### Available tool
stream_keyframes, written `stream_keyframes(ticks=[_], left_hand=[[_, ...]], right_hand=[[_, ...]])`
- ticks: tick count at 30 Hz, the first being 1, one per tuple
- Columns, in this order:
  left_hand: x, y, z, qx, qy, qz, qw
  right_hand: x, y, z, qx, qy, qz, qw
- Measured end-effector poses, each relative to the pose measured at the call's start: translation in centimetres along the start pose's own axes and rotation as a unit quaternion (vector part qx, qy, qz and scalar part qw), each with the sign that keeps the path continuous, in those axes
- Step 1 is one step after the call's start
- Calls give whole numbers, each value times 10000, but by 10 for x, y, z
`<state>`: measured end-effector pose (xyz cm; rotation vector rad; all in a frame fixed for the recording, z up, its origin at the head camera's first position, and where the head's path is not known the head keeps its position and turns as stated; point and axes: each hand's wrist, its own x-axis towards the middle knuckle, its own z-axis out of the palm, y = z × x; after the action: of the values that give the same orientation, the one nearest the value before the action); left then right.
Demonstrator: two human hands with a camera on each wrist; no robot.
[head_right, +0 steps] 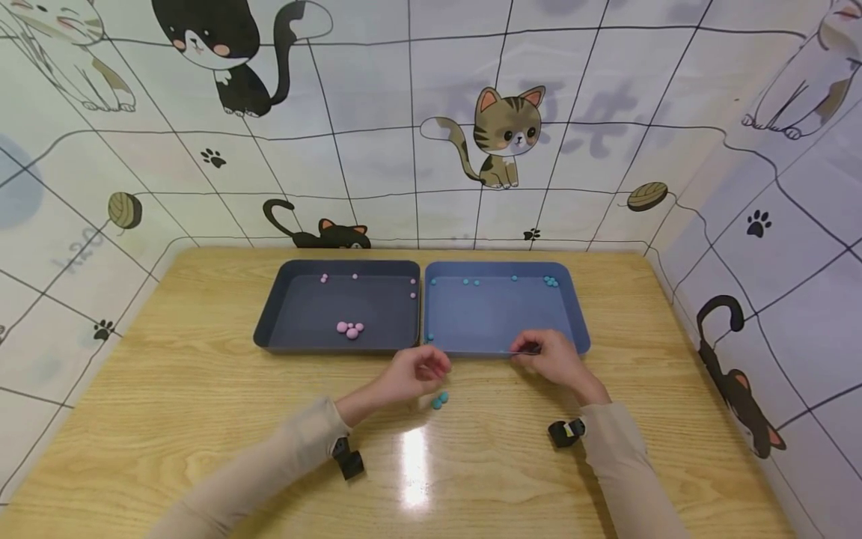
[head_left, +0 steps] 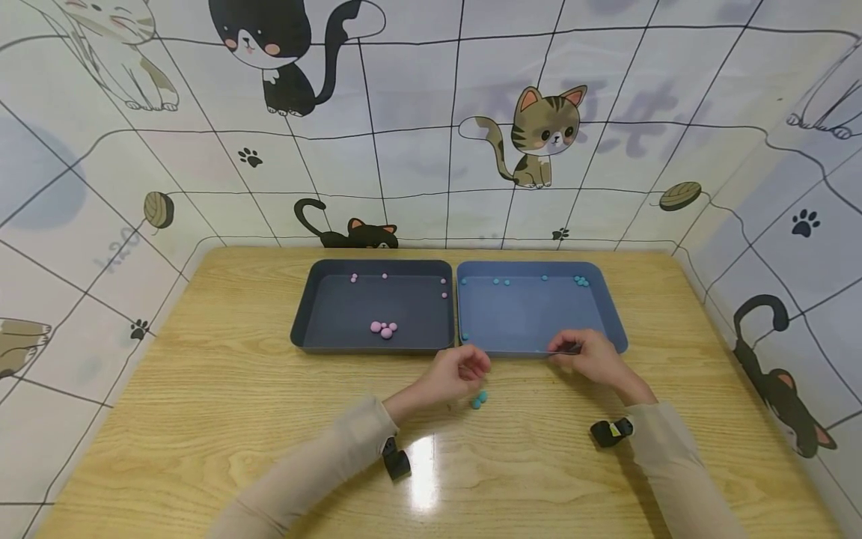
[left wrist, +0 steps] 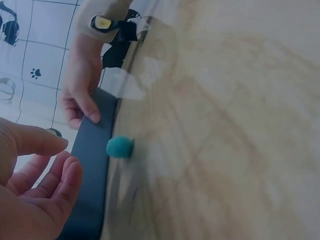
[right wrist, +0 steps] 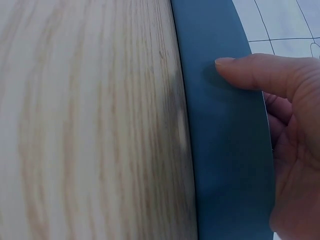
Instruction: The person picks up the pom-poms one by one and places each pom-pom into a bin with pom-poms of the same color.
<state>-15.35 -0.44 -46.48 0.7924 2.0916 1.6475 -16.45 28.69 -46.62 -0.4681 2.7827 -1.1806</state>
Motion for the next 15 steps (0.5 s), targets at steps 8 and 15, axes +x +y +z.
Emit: stream_keyframes(ticks=[8,15], left_hand=[[-3,-1,10,157,-217,-31,9996],[-3,-4,13,167,-223,-88,9996]], right_hand=[[0,-2,-1,18,-44,26,10000],[0,-1,-2,18,-75,55,10000]])
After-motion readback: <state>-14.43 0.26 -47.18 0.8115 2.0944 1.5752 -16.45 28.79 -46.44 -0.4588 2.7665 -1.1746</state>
